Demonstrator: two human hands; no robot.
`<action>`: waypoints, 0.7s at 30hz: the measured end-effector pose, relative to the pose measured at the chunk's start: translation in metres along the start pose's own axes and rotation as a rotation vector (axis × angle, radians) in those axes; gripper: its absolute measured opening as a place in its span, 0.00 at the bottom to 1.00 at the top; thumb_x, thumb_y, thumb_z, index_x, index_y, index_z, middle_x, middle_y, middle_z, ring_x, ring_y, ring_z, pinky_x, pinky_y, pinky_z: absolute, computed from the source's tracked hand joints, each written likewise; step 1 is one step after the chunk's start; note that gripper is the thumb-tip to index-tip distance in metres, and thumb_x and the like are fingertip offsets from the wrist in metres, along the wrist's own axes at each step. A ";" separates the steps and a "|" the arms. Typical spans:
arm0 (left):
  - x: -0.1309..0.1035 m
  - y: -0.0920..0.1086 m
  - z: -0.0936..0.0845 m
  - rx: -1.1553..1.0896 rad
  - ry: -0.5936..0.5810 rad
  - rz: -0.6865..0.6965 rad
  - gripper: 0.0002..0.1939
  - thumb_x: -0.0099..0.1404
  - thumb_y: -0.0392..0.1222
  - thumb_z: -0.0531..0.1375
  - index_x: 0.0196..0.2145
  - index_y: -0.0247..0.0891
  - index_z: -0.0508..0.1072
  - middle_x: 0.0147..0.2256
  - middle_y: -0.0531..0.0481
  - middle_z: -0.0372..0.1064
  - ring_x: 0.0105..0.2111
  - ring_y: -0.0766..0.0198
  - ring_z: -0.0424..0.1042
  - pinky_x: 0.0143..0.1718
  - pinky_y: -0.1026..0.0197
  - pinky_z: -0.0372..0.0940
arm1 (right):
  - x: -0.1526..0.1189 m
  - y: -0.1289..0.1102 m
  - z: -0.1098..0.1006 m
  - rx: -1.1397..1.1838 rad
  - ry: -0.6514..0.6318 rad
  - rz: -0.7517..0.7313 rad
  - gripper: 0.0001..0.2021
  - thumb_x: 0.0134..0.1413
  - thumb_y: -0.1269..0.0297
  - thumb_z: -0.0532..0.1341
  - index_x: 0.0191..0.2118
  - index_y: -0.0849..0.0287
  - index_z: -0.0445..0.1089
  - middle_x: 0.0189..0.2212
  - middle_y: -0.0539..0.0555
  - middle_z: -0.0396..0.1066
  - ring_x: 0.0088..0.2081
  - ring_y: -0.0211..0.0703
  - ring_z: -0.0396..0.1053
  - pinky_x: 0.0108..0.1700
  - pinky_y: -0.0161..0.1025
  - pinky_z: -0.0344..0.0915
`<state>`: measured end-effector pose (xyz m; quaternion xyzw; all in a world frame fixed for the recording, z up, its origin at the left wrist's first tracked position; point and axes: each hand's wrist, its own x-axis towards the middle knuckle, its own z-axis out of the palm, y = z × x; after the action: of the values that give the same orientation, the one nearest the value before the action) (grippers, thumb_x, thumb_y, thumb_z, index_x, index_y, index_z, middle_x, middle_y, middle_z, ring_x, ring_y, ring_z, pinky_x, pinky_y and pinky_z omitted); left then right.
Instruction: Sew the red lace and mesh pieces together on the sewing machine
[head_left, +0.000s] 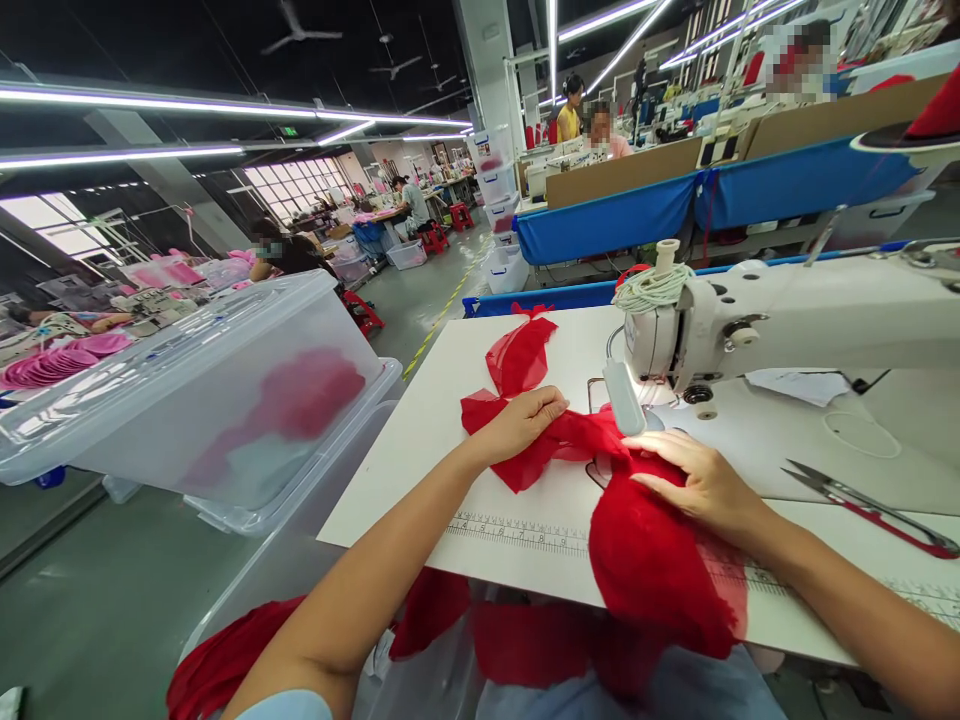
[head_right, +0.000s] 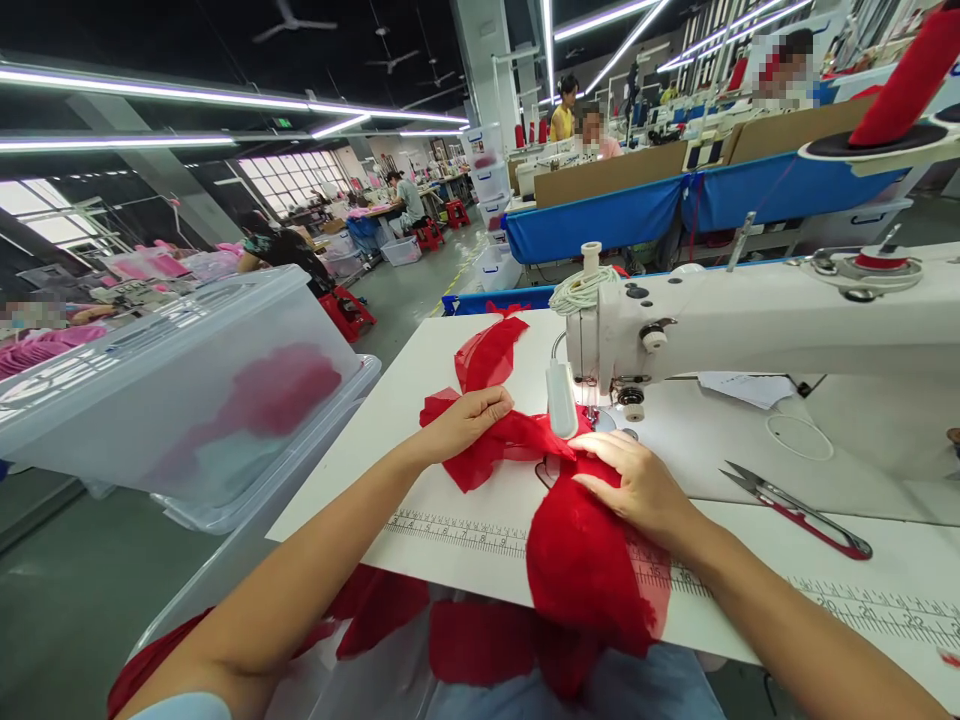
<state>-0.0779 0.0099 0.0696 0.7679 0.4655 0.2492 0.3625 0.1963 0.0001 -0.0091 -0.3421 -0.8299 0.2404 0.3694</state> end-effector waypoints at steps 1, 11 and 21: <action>0.000 0.001 0.000 -0.012 -0.012 -0.004 0.20 0.73 0.58 0.48 0.29 0.41 0.58 0.29 0.55 0.55 0.29 0.65 0.56 0.32 0.61 0.57 | 0.000 -0.003 -0.001 0.030 0.002 0.034 0.13 0.60 0.56 0.62 0.47 0.52 0.76 0.45 0.56 0.80 0.43 0.52 0.77 0.46 0.50 0.76; -0.012 0.012 0.016 -0.054 -0.106 -0.033 0.22 0.72 0.61 0.48 0.31 0.41 0.59 0.30 0.55 0.55 0.30 0.64 0.56 0.33 0.61 0.56 | 0.005 -0.022 0.003 0.136 0.128 0.056 0.18 0.58 0.43 0.65 0.42 0.52 0.76 0.34 0.53 0.78 0.29 0.44 0.71 0.35 0.42 0.72; -0.017 0.009 0.029 0.030 -0.074 -0.075 0.18 0.74 0.54 0.47 0.30 0.42 0.57 0.28 0.56 0.55 0.28 0.64 0.55 0.30 0.62 0.53 | 0.005 -0.036 -0.016 0.119 0.216 0.108 0.21 0.65 0.44 0.57 0.25 0.52 0.68 0.22 0.49 0.70 0.24 0.40 0.66 0.28 0.38 0.64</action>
<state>-0.0598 -0.0170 0.0586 0.7641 0.4840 0.2000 0.3768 0.1923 -0.0177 0.0266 -0.3878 -0.7498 0.2705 0.4629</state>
